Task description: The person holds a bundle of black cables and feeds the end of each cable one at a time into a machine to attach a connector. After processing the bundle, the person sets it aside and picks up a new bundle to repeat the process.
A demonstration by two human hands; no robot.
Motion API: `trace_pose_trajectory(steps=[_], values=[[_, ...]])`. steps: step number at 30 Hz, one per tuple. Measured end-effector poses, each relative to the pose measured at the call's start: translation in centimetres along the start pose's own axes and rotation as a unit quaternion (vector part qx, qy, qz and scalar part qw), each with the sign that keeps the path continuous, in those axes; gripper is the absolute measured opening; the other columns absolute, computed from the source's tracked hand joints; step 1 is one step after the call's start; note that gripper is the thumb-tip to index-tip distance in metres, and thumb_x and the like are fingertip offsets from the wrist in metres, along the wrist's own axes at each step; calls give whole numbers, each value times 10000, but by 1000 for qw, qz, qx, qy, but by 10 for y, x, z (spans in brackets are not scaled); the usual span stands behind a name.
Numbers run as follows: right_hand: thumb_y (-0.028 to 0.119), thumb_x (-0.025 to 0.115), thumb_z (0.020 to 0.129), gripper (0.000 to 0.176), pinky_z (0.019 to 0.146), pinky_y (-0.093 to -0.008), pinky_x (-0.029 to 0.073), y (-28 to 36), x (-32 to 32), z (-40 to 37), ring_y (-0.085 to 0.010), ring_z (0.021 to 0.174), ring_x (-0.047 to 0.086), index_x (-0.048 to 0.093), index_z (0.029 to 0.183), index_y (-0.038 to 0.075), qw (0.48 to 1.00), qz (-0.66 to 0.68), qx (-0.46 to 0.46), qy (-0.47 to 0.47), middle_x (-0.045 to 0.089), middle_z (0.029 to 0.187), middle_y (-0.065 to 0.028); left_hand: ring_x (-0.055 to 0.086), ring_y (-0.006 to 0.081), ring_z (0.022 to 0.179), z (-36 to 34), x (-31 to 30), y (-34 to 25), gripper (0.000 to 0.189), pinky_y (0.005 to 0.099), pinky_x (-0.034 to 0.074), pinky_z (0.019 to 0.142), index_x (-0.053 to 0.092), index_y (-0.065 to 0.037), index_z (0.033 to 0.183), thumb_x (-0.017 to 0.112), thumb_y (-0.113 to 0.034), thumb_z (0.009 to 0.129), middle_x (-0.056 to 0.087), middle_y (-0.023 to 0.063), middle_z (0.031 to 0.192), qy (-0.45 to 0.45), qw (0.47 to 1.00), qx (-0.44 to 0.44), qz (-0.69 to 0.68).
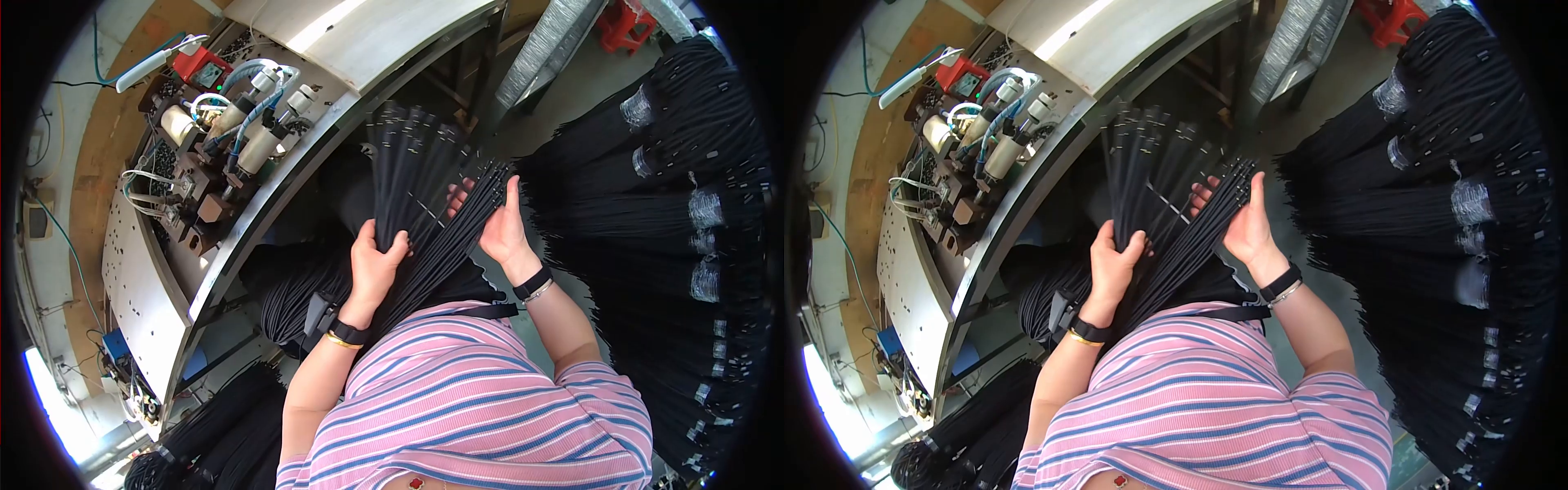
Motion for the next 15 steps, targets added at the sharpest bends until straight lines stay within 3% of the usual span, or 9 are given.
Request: trace_pose_trajectory(steps=[2,5,7,12,13,15], values=[[678,379,842,756,980,-427,404,2,-21,2,-279,1119,516,480,1232,38,1000,9,3,-19,541,1198,-162,614,134,636,-2,-5,-5,294,238,503,604,499,53,1017,654,-100,820,629,93,767,-2,999,-7,-34],[587,481,858,670,967,-399,409,13,-43,8,-258,1114,515,467,1246,41,986,-151,-38,-63,537,1187,-144,594,97,622,-8,-11,-11,239,219,497,590,493,44,1005,626,-71,842,614,65,761,-10,995,-17,-99],[550,498,864,643,965,-391,408,15,-42,9,-250,1116,513,459,1253,39,975,-214,-46,-40,535,1190,-140,590,100,608,-10,-5,-12,233,221,495,584,489,37,1009,619,-70,847,613,66,761,-4,994,-7,-111],[361,581,893,542,955,-352,408,15,21,-11,-214,1131,507,421,1291,30,858,-497,-113,65,526,1206,-122,593,107,643,-22,11,-12,268,234,491,597,486,27,1005,649,-90,827,611,64,776,-11,995,5,-95],[348,586,891,545,934,-345,423,2,38,-2,-207,1115,521,415,1293,22,899,-420,-57,107,534,1193,-125,593,107,643,-23,12,-11,268,234,491,597,486,27,1005,649,-90,827,611,64,776,-17,995,16,-99],[307,608,880,500,862,-319,462,-22,93,13,-186,1019,571,445,1249,11,941,-290,28,172,575,1098,-119,593,113,679,-30,18,-8,305,245,487,610,485,21,1004,677,-106,804,603,58,777,2,996,82,25]])
Point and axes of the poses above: each hand's wrist, its own z-axis towards the middle knuckle, its own x-axis out of the palm, y = z × x, the point moved 5 cm from there along z, towards the middle knuckle
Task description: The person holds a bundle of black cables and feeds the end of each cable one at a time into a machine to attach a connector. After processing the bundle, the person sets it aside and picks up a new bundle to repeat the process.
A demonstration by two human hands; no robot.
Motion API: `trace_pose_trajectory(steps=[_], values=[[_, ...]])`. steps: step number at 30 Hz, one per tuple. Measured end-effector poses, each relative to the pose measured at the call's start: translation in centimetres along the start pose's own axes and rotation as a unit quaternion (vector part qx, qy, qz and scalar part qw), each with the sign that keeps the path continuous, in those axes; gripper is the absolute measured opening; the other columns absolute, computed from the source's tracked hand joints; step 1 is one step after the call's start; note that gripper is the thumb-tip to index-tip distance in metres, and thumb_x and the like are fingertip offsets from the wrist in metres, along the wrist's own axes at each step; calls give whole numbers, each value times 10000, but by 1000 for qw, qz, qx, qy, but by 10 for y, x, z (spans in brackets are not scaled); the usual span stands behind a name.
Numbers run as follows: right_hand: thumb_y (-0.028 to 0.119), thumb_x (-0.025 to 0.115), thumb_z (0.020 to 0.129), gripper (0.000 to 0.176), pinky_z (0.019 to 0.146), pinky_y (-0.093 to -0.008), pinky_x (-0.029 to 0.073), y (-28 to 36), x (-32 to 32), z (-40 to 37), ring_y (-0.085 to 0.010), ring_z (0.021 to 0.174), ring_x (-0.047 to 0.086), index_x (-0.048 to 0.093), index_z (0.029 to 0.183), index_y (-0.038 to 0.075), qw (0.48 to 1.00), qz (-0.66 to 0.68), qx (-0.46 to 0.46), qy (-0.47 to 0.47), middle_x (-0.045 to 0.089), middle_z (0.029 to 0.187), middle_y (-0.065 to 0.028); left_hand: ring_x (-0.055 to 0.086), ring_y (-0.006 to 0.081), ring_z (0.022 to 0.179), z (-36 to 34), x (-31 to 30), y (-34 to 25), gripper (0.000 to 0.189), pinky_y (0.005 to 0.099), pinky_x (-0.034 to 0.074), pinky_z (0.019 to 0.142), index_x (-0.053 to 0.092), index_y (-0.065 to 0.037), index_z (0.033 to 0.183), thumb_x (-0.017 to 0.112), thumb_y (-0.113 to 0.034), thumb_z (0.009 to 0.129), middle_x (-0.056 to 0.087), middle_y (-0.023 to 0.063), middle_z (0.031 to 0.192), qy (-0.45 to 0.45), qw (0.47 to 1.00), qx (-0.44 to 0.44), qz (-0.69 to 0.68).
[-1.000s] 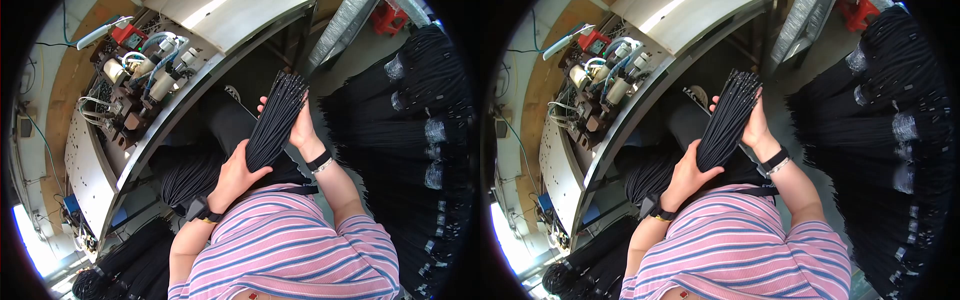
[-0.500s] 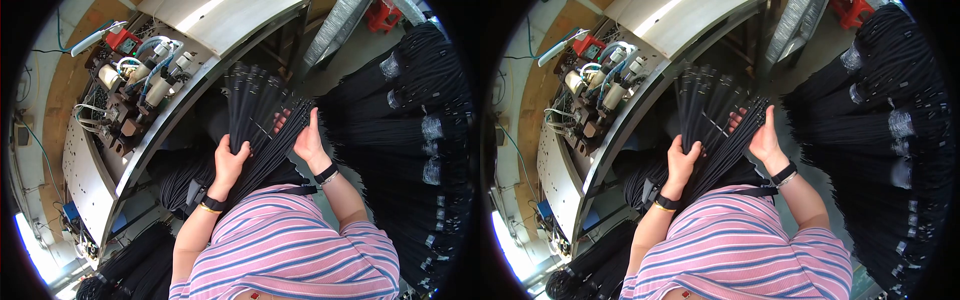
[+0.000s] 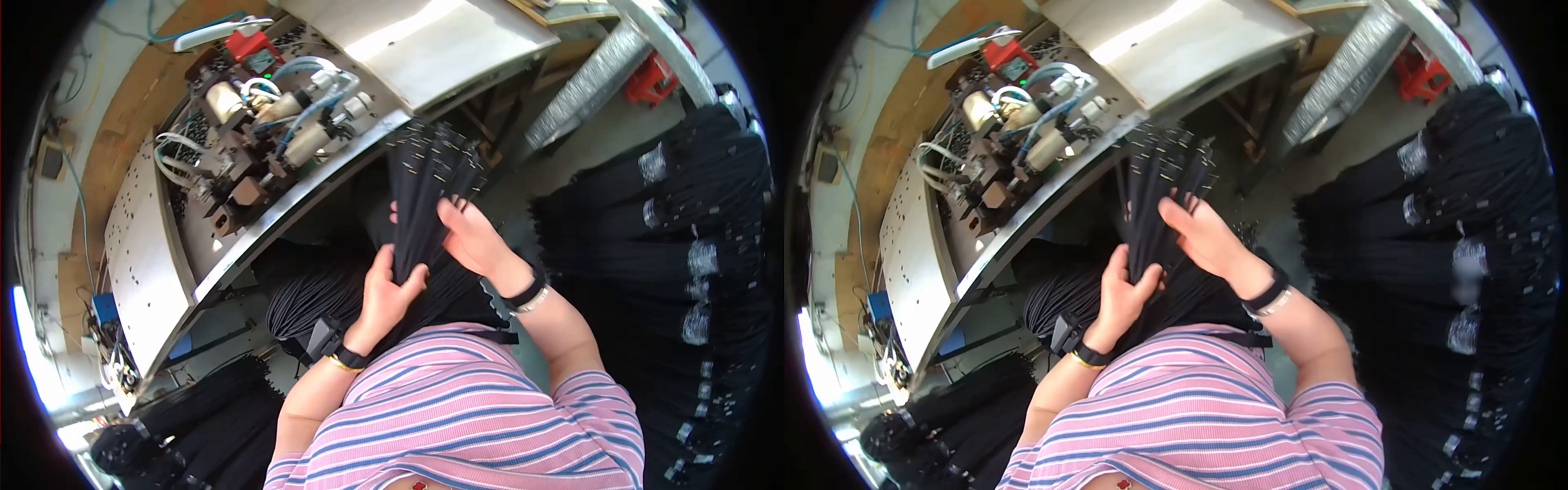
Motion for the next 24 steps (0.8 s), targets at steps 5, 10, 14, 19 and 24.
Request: trace_pose_trajectory(steps=[5,10,14,19,24], values=[[180,662,835,290,665,-241,494,6,60,54,-120,712,607,556,1045,11,978,-116,70,159,623,807,-71,580,113,648,0,1,-18,300,237,475,610,484,-4,1002,677,-55,778,583,37,764,-157,985,72,0],[184,709,783,271,635,-241,489,-8,72,74,-110,663,594,576,945,11,930,-282,113,205,611,729,-38,582,114,701,17,22,7,344,255,478,630,481,-2,1008,705,-122,776,581,45,791,-230,970,71,-37],[163,708,784,292,638,-251,501,6,66,75,-107,670,593,545,968,6,903,-388,110,152,604,753,-40,570,108,654,29,51,22,280,246,473,606,486,-7,995,672,-99,808,584,41,790,-223,956,-14,-191],[179,713,781,308,660,-253,503,20,66,75,-112,692,603,540,970,8,869,-445,60,207,609,802,-51,561,109,601,41,60,4,181,233,462,553,499,-11,971,619,-66,847,579,36,743,-239,919,55,-309],[180,689,806,344,638,-253,511,26,50,71,-119,683,609,538,1049,-11,865,-439,22,242,608,888,-69,561,112,587,37,67,3,120,229,455,528,508,-12,955,584,-50,869,577,41,725,-224,914,33,-335]])
Point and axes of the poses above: each hand's wrist, its own z-axis towards the middle knuckle, its own x-axis out of the palm, y = z × x, the point moved 5 cm from there along z, towards the middle knuckle
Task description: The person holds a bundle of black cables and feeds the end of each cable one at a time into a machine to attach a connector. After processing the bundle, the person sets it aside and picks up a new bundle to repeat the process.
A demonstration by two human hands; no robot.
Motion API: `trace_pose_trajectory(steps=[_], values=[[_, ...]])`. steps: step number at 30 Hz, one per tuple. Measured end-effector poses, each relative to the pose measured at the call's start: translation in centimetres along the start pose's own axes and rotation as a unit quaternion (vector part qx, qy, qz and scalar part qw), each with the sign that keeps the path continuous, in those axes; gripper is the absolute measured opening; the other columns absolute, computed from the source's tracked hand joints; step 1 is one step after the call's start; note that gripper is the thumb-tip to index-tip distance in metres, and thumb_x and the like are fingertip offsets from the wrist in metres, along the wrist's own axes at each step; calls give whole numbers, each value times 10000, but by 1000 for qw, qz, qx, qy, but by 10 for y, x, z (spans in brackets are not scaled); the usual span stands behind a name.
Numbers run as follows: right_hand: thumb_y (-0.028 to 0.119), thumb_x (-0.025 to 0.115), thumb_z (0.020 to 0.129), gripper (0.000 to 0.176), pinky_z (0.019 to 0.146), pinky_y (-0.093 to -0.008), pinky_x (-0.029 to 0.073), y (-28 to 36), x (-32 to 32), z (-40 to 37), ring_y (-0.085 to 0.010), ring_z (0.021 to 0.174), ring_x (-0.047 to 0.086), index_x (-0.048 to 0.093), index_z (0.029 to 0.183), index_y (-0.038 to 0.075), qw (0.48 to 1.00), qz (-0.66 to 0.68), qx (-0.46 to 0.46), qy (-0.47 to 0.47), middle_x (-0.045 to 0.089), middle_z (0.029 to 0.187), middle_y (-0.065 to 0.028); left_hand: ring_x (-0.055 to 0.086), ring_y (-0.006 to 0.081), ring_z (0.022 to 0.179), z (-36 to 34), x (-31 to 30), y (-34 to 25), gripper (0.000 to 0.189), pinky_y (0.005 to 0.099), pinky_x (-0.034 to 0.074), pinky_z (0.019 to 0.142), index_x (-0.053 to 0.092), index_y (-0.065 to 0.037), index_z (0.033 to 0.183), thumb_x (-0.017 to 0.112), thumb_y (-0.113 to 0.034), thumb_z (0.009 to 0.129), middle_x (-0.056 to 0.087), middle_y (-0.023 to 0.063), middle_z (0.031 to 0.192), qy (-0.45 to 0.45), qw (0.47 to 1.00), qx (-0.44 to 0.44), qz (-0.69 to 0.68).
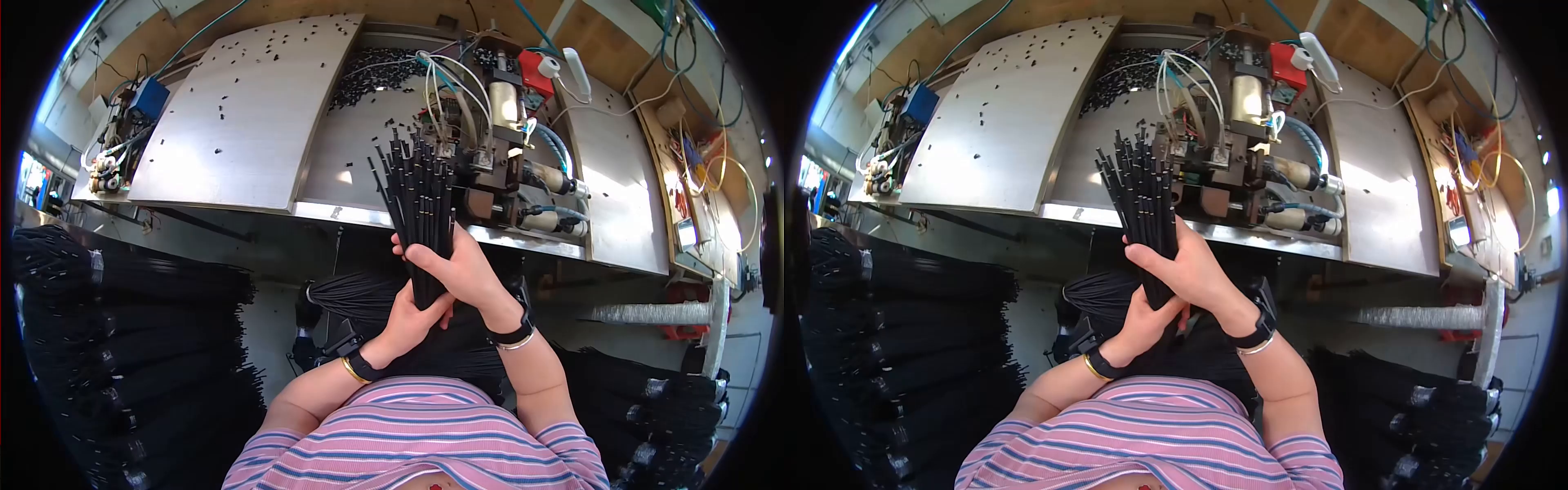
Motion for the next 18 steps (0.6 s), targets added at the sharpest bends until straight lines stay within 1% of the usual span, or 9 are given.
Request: trace_pose_trajectory(steps=[1,2,5,6,9,14,16,17,18], values=[[176,678,817,348,615,-250,513,1,-2,-6,-119,671,609,537,1070,-17,1000,4,-25,0,606,906,-74,561,111,586,-3,0,1,108,227,454,527,510,-12,951,577,-48,874,577,43,725,0,1000,-8,-5],[176,678,817,348,615,-250,513,1,-4,-14,-119,671,609,537,1070,-17,1000,5,-22,2,606,906,-74,561,111,586,-5,-1,0,108,227,454,527,510,-12,951,577,-48,874,577,43,725,-2,1000,-11,-6],[110,616,858,276,502,-227,496,-3,-8,-44,-107,599,590,545,1086,-30,998,23,63,-21,595,919,-77,565,111,588,-10,-3,-2,73,227,455,526,522,-7,938,560,-37,883,582,45,732,-15,999,-12,-36],[110,616,858,276,502,-227,496,-6,-6,-49,-107,599,590,545,1086,-30,997,25,66,-20,595,919,-77,565,111,588,-12,-3,-2,73,227,455,526,522,-7,938,560,-37,883,582,45,732,-18,999,-14,-37],[57,578,871,198,375,-202,424,-14,-8,-62,-78,525,553,571,1037,-52,996,26,1,-80,566,921,-85,569,112,591,-19,-2,-5,71,227,459,530,536,2,953,542,-22,886,591,48,744,-21,999,-1,-46],[15,542,885,132,415,-207,446,-14,8,-66,-82,530,541,573,999,-44,993,46,5,-104,588,851,-68,572,113,597,-31,-10,-20,93,229,467,538,547,9,975,529,-13,886,599,55,751,-53,998,-6,-19],[24,545,888,127,426,-205,442,-22,15,-67,-78,531,537,576,995,-37,987,111,35,-113,586,812,-54,573,115,600,-34,-15,-24,96,232,471,543,552,13,974,522,-8,886,601,57,751,-73,997,-3,-4],[29,546,889,125,431,-204,440,-21,8,-61,-76,531,535,577,992,-33,985,122,38,-118,585,792,-48,574,116,601,-25,-12,-24,98,234,473,546,555,15,974,519,-5,886,601,58,751,-73,997,13,-11],[29,546,889,125,431,-204,440,-21,10,-62,-76,531,535,577,992,-33,984,123,39,-122,585,792,-48,574,116,601,-27,-12,-23,98,234,473,546,555,15,974,519,-5,886,601,58,751,-70,997,10,-10]])
Point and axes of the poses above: each hand's wrist, its own z-axis towards the middle knuckle, its own x-axis out of the palm, y = z × x, the point moved 5 cm from there along z, towards the middle knuckle
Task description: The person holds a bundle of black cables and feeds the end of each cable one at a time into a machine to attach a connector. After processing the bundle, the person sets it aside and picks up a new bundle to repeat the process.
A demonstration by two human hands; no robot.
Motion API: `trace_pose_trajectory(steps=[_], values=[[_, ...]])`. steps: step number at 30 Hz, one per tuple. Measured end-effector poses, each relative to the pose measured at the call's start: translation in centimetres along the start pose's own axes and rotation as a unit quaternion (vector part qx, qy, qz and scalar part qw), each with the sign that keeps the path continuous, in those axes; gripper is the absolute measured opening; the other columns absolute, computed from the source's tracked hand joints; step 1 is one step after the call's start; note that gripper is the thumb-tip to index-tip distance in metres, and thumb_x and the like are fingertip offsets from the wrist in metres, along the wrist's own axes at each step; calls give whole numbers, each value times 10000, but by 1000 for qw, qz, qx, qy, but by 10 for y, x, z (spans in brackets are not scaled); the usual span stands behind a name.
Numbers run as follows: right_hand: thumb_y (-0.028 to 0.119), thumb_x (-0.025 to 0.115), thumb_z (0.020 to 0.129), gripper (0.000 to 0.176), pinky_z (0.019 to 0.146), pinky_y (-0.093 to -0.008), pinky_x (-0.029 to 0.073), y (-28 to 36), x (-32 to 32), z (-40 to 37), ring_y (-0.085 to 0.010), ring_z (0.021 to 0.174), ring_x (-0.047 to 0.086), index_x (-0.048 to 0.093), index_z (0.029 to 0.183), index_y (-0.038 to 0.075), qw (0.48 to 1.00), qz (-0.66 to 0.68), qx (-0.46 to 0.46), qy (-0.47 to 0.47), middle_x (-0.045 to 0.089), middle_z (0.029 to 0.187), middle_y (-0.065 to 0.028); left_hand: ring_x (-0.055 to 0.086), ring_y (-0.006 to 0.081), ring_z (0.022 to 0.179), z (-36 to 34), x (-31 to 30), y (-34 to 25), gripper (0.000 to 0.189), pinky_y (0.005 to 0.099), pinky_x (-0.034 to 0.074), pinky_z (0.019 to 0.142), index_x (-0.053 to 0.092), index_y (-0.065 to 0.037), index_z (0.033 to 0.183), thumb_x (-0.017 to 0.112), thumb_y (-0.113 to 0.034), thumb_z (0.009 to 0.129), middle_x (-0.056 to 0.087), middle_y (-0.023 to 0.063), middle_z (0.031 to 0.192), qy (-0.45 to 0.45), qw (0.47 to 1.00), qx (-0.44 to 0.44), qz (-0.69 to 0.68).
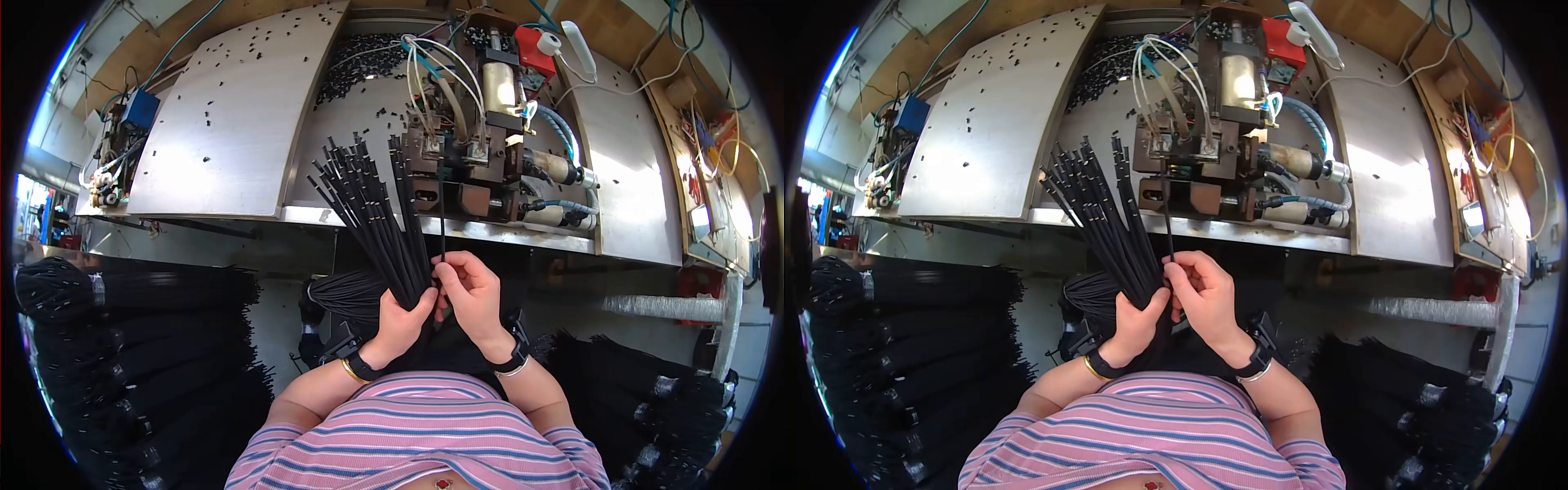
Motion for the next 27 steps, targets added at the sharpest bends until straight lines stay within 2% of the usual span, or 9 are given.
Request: trace_pose_trajectory(steps=[5,9,27], values=[[58,535,904,121,466,-175,406,5,15,2,-43,535,495,587,983,-17,998,46,16,-33,579,750,-19,574,129,600,-6,-13,-1,88,243,479,545,556,18,953,521,0,875,598,64,746,-10,1000,-2,-11],[76,527,912,122,480,-158,380,-9,49,13,-22,537,465,591,972,-9,996,76,43,-29,579,748,-10,573,138,599,-8,-50,-16,93,252,483,546,553,20,951,523,4,865,596,71,744,-42,999,-20,8],[96,537,907,113,418,-155,333,-5,57,19,-9,474,412,600,912,2,987,136,85,-18,561,707,-5,574,146,604,-8,-48,-33,148,252,485,534,540,31,1002,500,25,860,591,80,768,-24,999,-11,30]])
Point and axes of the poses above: each hand's wrist, its own z-axis towards the middle knuckle, its own x-axis out of the palm, y = z × x, the point moved 5 cm from there along z, towards the middle knuckle
